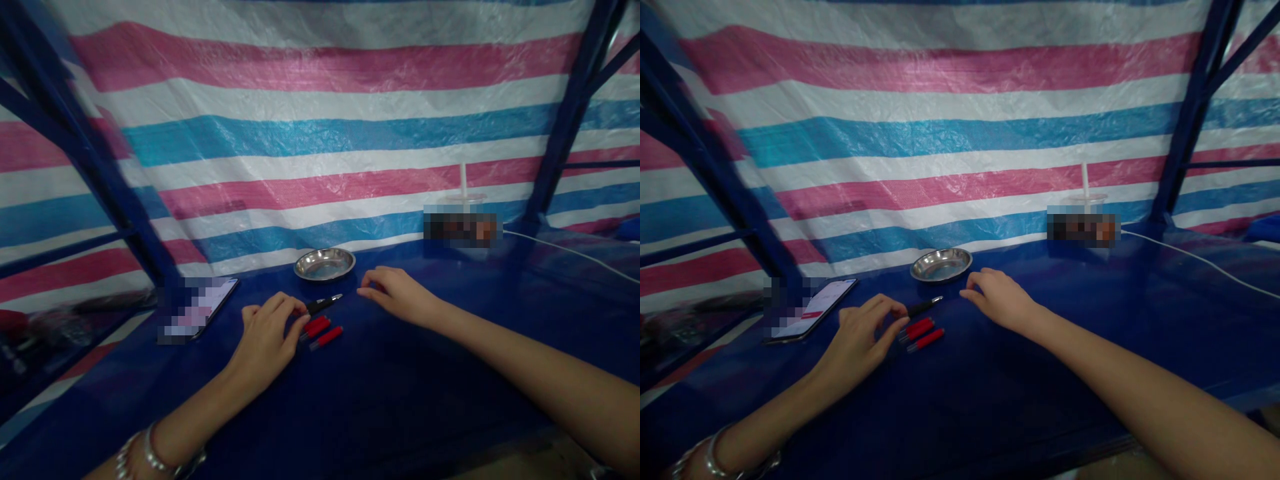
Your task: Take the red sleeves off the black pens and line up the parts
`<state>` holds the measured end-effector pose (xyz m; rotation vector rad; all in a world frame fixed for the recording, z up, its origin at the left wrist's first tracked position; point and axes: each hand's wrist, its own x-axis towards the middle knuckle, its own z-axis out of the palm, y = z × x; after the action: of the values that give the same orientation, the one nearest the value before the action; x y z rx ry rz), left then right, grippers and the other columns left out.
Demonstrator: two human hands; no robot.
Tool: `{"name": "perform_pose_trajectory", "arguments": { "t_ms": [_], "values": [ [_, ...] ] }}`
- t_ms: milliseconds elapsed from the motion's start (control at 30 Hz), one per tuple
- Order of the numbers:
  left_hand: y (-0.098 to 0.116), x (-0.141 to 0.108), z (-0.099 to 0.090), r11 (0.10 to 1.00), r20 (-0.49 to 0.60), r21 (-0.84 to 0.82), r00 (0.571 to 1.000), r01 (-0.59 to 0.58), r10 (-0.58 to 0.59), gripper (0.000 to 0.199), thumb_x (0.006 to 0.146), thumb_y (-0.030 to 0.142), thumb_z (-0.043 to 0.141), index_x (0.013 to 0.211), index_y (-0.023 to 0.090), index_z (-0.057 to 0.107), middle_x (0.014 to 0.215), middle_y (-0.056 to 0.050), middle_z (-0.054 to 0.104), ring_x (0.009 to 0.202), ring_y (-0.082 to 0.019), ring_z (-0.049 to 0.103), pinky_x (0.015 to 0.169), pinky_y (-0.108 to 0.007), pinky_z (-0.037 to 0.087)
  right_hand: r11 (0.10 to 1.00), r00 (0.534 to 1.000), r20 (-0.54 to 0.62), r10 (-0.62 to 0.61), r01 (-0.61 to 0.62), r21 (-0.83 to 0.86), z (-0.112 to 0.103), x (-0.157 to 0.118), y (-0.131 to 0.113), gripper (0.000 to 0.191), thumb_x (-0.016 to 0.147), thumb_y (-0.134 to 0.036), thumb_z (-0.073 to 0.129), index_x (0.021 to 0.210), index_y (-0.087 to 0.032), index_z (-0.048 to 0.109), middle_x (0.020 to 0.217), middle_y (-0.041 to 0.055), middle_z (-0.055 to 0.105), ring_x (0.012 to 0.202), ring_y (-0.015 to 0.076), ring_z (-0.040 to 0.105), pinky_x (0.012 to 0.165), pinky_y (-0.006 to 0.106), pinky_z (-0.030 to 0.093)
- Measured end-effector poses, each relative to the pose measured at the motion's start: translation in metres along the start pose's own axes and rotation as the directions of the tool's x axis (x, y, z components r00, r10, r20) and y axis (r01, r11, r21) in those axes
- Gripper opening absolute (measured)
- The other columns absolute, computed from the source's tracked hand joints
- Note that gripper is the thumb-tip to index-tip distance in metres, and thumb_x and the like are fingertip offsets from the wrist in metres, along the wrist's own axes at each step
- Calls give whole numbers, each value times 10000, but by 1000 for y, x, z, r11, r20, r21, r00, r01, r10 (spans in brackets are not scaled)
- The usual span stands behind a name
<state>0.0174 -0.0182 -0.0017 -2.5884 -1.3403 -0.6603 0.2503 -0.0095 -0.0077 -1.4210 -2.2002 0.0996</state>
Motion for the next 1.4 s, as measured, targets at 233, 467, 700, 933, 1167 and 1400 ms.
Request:
{"name": "perform_pose_trajectory", "arguments": {
  "t_ms": [233,467,700,933,1167,1400],
  "values": [
    [5,-4,0,991,14,-80,994,-103,104,98,844,205,417,865,199,513,850,6,528,764,-194,502,686,-345,274,934,971,-2,-239,230,273,-2,-3,-16,355,871,-352,287,736,-138,536,677,22,539,618,102,472,590,222,347],
    [7,-5,-1,986,-3,-94,990,-140,140,81,845,193,422,856,194,502,842,7,526,765,-189,498,681,-338,268,908,964,45,-263,232,349,1,-5,-16,352,862,-339,323,714,-122,558,608,2,517,560,79,444,537,199,321],
    [7,-5,-1,987,-19,-75,990,-144,143,83,843,195,424,859,188,505,846,0,539,761,-189,499,675,-338,270,913,956,73,-283,245,327,0,-5,-17,310,845,-307,373,700,-117,570,606,5,528,555,75,447,534,194,320],
    [7,-5,-1,980,-9,-101,985,-172,172,75,838,182,428,842,185,502,827,4,541,750,-182,499,666,-330,272,918,956,58,-289,259,300,0,-5,-19,252,827,-257,406,697,-117,570,624,16,541,559,79,449,534,200,321],
    [6,-5,-2,975,17,-111,980,-193,196,76,829,164,433,826,183,507,816,0,552,740,-175,499,661,-330,274,932,961,82,-265,234,277,0,-7,-21,218,809,-252,435,691,-116,559,593,5,518,529,72,425,506,193,306],
    [8,-7,-2,971,37,-94,974,-218,222,91,823,151,416,813,172,503,807,-4,551,731,-168,497,652,-325,268,936,955,76,-288,264,234,-1,-7,-23,188,800,-222,450,693,-120,565,617,13,541,549,77,438,529,198,310]
  ]
}}
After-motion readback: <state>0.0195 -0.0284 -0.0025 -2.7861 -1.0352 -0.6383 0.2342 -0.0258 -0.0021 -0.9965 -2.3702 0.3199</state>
